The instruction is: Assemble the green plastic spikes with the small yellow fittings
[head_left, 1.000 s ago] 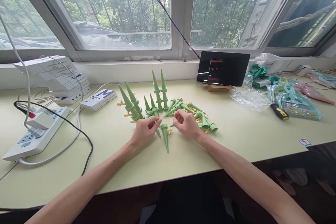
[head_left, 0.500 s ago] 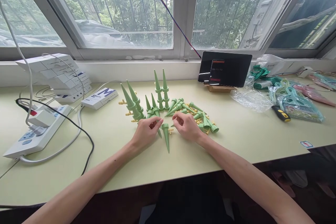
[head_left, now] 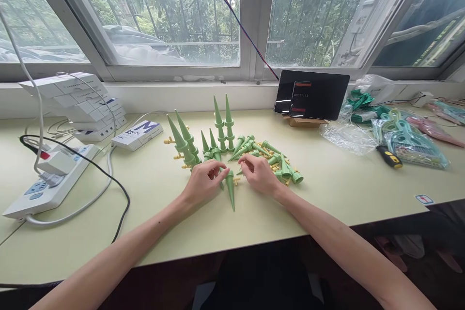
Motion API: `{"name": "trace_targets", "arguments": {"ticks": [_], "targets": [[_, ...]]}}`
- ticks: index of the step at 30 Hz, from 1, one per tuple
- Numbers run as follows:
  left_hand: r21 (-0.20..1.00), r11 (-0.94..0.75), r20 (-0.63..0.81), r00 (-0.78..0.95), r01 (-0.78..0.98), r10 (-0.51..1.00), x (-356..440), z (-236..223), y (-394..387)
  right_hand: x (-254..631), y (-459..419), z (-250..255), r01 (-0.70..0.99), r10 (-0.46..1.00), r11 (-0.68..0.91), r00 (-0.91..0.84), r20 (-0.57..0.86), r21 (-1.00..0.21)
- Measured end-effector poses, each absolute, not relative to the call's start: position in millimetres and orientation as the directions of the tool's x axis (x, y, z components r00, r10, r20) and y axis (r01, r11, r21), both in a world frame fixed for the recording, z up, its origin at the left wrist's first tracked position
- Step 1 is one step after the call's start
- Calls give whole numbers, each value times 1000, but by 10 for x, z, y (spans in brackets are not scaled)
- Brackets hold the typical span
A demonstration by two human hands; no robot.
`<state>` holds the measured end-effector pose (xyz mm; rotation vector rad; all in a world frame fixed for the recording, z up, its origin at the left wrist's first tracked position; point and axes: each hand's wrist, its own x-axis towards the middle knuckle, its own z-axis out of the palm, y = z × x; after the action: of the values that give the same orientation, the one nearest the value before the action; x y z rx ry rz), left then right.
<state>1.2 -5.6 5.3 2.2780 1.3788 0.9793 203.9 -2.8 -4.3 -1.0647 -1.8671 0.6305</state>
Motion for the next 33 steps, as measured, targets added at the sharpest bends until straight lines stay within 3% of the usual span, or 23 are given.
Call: {"name": "trace_targets", "arguments": {"ticks": [13,33], "targets": [[510,-530,356,395,677,847,-21,-18,-20,2046,-14,-51,410,870,492,-244,428,-768],[617,-518,409,322,592,854,-17,-15,-21,2065,-4,-53,450,864,501,-212,457,-739]]}}
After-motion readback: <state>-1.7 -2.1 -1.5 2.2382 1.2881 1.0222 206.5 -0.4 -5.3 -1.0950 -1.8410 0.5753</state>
